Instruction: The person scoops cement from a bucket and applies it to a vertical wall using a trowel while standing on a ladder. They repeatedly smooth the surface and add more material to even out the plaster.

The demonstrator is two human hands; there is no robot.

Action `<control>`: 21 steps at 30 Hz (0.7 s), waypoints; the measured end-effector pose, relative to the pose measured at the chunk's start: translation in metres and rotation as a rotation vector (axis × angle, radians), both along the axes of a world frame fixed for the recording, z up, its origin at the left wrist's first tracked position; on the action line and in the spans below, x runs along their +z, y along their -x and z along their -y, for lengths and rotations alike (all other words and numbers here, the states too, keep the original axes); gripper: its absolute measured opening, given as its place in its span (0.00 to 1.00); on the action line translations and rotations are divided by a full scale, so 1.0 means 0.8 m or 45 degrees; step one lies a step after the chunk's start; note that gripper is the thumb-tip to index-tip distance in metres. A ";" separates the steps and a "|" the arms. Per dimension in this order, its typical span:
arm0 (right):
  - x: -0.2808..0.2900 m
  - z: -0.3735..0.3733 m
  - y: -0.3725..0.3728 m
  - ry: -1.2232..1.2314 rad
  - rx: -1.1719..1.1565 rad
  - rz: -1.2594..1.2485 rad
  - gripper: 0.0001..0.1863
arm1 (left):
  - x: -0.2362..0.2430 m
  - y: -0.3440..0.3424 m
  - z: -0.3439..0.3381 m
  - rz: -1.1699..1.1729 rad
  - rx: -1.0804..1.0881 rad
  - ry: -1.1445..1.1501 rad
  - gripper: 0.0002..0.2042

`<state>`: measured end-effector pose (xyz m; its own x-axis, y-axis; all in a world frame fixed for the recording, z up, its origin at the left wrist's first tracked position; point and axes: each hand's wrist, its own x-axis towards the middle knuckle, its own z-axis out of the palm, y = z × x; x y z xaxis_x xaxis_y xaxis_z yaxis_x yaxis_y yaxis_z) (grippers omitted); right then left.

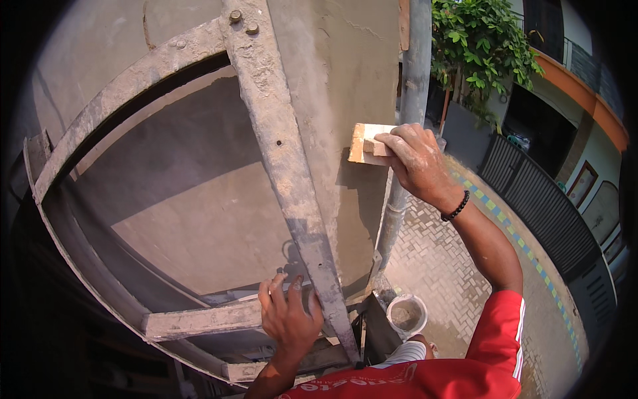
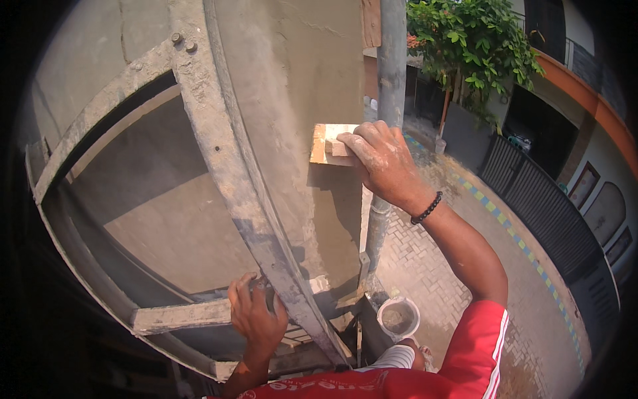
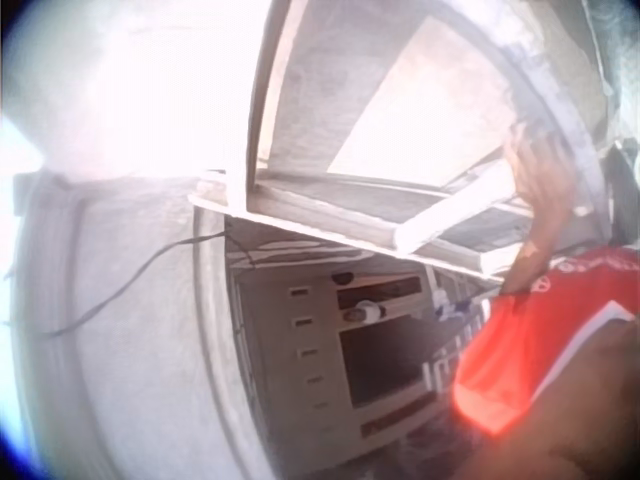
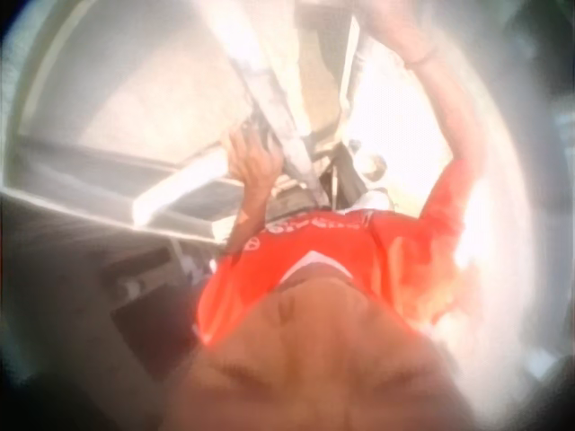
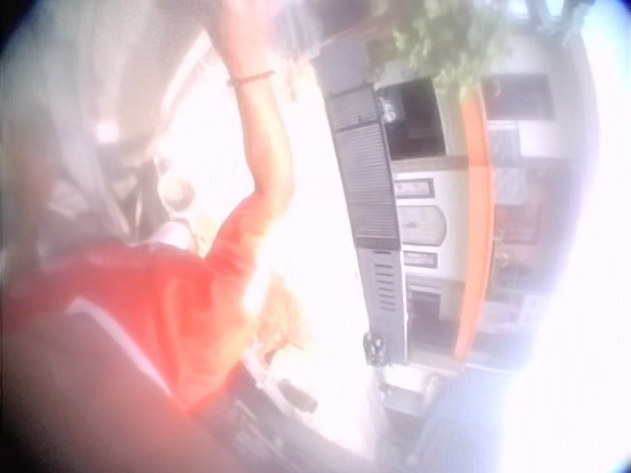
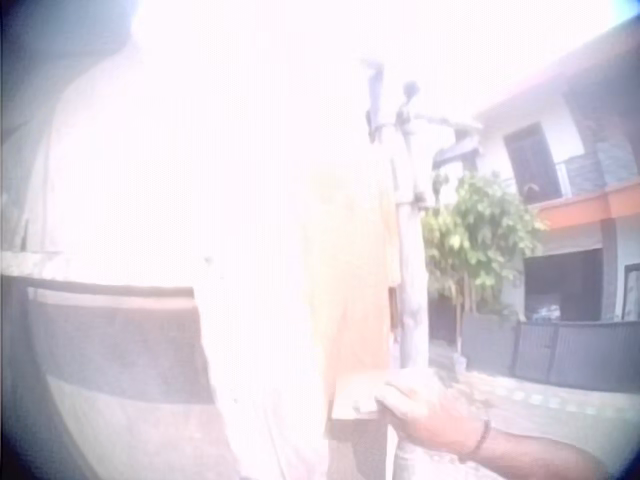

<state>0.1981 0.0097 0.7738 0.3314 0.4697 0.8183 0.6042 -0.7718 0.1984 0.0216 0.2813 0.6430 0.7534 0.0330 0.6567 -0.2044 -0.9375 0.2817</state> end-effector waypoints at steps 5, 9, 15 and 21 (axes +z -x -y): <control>0.113 0.038 -0.032 -0.072 -0.078 0.079 0.13 | 0.005 -0.004 0.008 0.028 -0.065 0.066 0.16; 0.011 0.007 -0.033 0.060 -0.026 -0.020 0.12 | 0.001 0.000 0.001 0.076 -0.063 0.006 0.18; -0.255 0.014 -0.020 0.285 -0.018 -0.349 0.11 | 0.009 0.007 -0.022 0.314 -0.473 0.154 0.18; -0.332 0.038 0.047 -0.267 -0.034 -0.853 0.16 | 0.146 0.003 0.029 0.271 -0.738 -0.497 0.23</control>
